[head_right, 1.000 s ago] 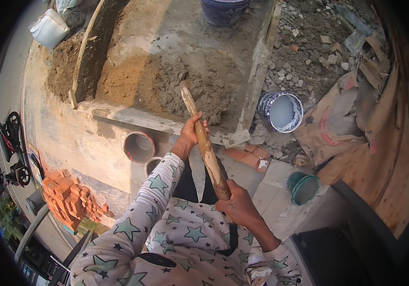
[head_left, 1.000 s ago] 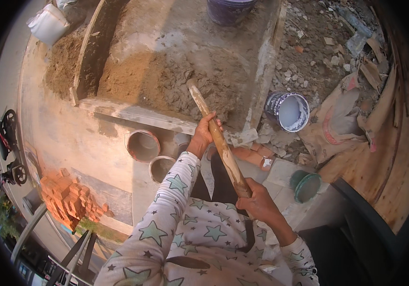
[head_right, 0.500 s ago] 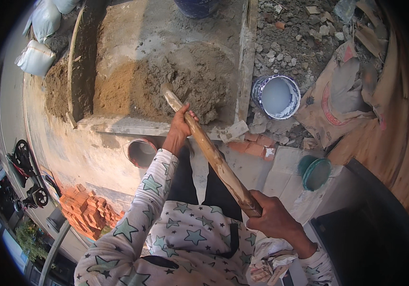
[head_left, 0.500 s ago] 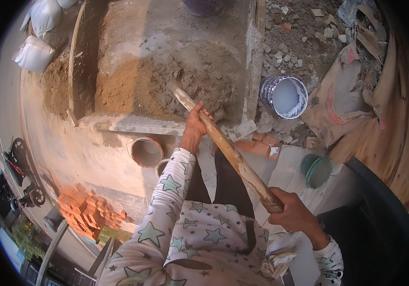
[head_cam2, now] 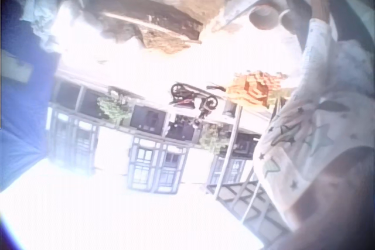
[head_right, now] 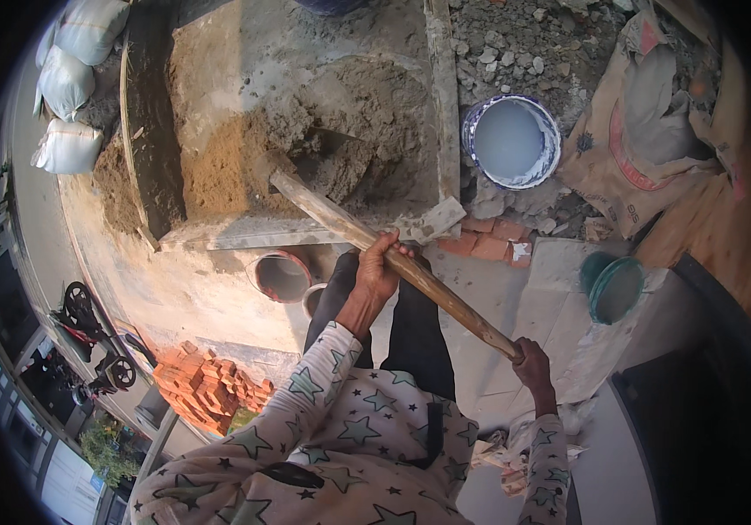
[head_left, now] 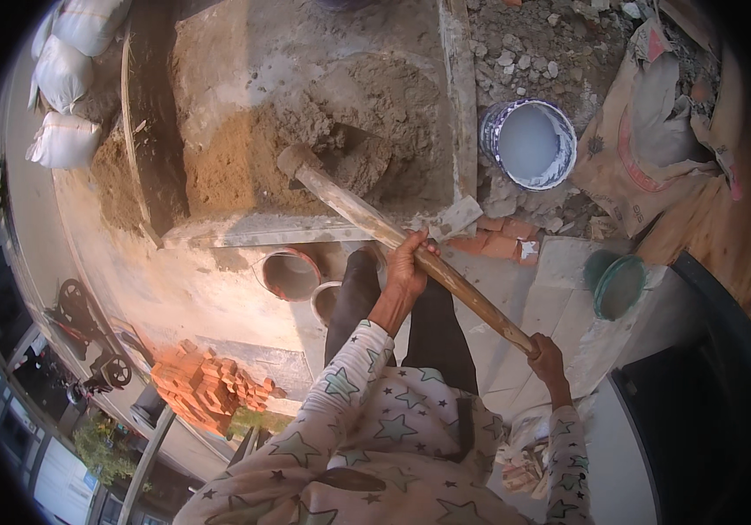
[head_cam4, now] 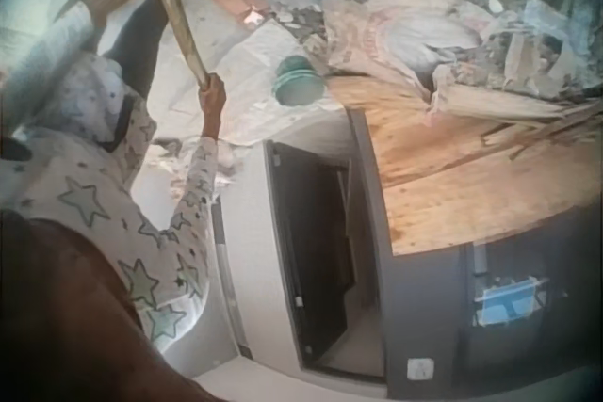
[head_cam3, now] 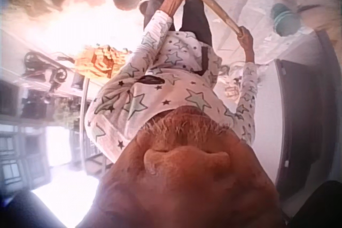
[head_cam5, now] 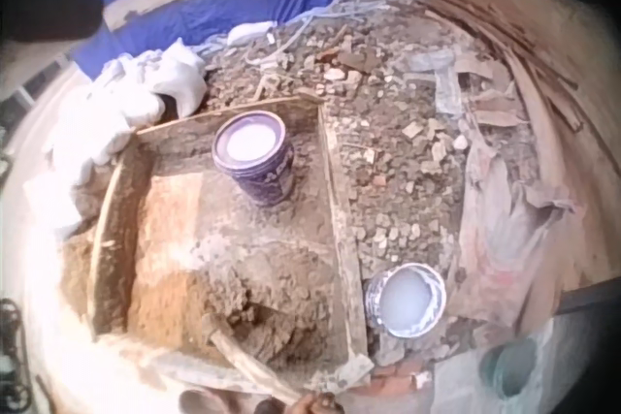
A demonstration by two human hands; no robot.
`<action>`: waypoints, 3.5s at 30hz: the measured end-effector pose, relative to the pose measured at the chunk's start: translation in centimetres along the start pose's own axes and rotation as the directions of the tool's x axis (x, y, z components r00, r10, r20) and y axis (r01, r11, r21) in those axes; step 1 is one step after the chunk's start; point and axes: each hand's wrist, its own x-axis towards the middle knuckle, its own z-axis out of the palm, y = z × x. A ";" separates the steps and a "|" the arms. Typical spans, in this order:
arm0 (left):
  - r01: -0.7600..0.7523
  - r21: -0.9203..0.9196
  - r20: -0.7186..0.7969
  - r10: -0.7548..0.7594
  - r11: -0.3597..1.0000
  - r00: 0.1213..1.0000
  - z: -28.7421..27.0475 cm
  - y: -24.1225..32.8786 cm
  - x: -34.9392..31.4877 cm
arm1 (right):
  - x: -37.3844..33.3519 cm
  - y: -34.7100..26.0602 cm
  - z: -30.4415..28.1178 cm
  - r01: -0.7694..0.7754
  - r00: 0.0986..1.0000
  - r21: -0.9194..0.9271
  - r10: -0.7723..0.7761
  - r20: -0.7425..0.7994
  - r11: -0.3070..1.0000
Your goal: The person carries a bucket of cement up a staircase and applies it to the wall with their hand. They then walk outside to a construction area, pick up a hoe, and mix a pile of sand and cement on the ground, scooping the mixture into buckets.
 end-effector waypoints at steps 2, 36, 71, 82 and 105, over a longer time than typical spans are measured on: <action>0.000 0.026 -0.016 0.001 1.000 1.000 0.2 -0.2 -1.0 | -0.3 0.6 0.9 -0.025 1.000 0.023 0.025 0.002 0.999; -0.384 0.382 0.115 0.370 0.841 0.922 6.9 15.7 16.2 | 17.2 -20.7 2.0 0.175 0.975 0.498 -0.222 0.035 0.849; -0.156 0.777 0.235 -0.051 0.610 0.971 2.4 7.6 5.3 | 13.5 -34.0 6.6 -0.271 0.958 0.844 0.219 0.187 0.463; 0.023 0.631 0.198 -0.189 0.776 0.962 -0.2 7.6 -1.3 | 6.2 -36.1 3.4 -0.311 0.950 0.778 0.185 0.250 0.546; 0.083 -0.030 0.077 -0.081 0.996 0.994 3.9 10.3 7.2 | -6.3 -18.8 -18.1 -0.017 0.954 0.183 -0.039 0.296 0.983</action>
